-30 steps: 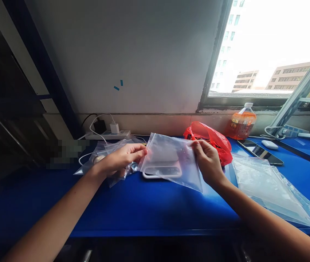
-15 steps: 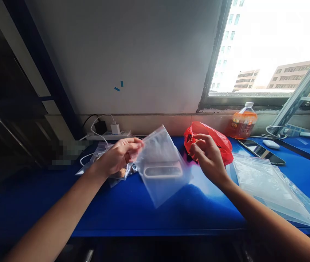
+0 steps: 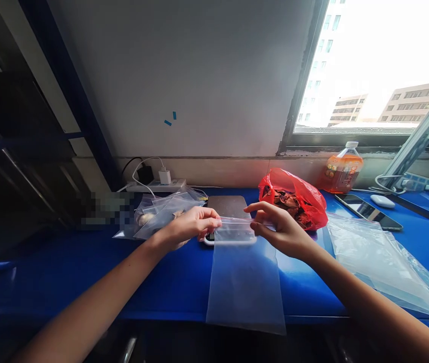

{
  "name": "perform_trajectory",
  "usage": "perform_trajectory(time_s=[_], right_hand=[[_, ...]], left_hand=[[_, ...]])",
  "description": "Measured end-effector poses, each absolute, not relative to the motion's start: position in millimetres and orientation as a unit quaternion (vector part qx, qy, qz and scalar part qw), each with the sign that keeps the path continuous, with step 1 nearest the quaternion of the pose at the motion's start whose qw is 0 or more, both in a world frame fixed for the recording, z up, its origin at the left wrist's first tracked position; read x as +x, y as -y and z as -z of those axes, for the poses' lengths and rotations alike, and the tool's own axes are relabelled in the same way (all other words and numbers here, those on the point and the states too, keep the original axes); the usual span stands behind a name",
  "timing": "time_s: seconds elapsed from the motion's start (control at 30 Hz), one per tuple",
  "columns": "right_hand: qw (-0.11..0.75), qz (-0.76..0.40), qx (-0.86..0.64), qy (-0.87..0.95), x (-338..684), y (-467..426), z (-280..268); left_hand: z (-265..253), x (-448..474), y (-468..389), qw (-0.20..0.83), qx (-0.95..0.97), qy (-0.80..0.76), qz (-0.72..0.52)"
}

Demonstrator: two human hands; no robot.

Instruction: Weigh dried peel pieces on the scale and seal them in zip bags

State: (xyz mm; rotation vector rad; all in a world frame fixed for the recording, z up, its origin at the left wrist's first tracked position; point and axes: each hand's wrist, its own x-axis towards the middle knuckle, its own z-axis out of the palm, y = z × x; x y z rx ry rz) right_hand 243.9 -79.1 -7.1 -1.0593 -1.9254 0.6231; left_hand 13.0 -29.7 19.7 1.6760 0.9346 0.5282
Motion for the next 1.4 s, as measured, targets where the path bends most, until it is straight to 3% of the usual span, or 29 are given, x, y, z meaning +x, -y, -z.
perform_trajectory(time_s=[0.13,0.27,0.4,0.57,0.77,1.2,1.4], right_hand=[[0.382,-0.178,-0.443,0.791,243,79,12],[0.323,-0.056,-0.443,0.834,231,84,23],[0.389,-0.097,-0.382,0.832,219,86,31],[0.408,-0.14,-0.409,0.804,217,83,30],[0.379,-0.077,-0.437,0.812,217,79,35],[0.489,-0.047,-0.396,0.776,209,79,40],[0.485,-0.036,-0.402,0.776,206,85,41]], left_hand=[[-18,10,26,0.473,0.751,-0.396,-0.236],[-10,17,36,0.24,0.861,-0.383,-0.231],[-1,27,51,0.1,0.925,-0.303,-0.208],[5,31,57,0.091,0.914,-0.323,-0.227],[6,31,57,0.101,0.903,-0.345,-0.234],[8,29,54,0.099,0.896,-0.349,-0.258],[9,32,54,0.094,0.908,-0.301,-0.276]])
